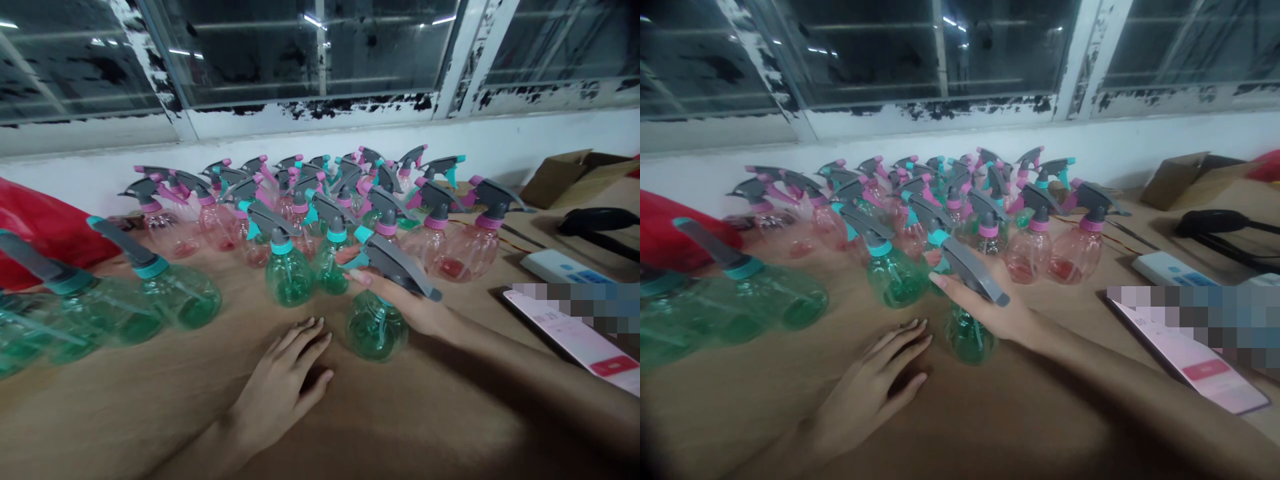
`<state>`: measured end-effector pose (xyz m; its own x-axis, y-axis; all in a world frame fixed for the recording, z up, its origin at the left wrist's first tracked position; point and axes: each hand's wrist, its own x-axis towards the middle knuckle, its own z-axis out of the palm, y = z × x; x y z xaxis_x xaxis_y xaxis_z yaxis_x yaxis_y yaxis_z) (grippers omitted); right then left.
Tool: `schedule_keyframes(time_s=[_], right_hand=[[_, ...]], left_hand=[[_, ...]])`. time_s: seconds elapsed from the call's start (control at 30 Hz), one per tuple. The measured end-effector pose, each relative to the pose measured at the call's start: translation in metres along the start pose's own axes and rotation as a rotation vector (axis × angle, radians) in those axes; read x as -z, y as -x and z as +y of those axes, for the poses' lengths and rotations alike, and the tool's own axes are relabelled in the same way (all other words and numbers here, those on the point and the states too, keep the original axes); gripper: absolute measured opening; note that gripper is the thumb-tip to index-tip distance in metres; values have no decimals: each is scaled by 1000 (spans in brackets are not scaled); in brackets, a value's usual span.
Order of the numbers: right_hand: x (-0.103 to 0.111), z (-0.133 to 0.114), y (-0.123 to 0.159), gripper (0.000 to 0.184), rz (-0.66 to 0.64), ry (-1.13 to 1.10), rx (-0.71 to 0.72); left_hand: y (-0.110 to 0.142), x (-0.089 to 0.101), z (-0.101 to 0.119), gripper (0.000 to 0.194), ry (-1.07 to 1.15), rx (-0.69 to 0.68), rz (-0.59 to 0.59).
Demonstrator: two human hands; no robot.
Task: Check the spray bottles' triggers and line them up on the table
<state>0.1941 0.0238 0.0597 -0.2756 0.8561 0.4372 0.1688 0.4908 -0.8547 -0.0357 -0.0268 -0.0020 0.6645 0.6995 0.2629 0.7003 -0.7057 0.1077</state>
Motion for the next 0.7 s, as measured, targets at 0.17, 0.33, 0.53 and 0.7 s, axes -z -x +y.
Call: schedule_keyframes(time_s=[0.17,0.33,0.53,0.7], right_hand=[[0,2,0,37,4,8,-1],[1,3,0,38,1,-18,-8],[0,2,0,27,-2,-17,0],[0,2,1,30,9,-40,-9]], left_hand=[[0,1,1,37,10,0,15],[-1,1,1,37,17,2,8],[0,-1,0,38,21,3,17],[0,0,1,37,32,5,11]])
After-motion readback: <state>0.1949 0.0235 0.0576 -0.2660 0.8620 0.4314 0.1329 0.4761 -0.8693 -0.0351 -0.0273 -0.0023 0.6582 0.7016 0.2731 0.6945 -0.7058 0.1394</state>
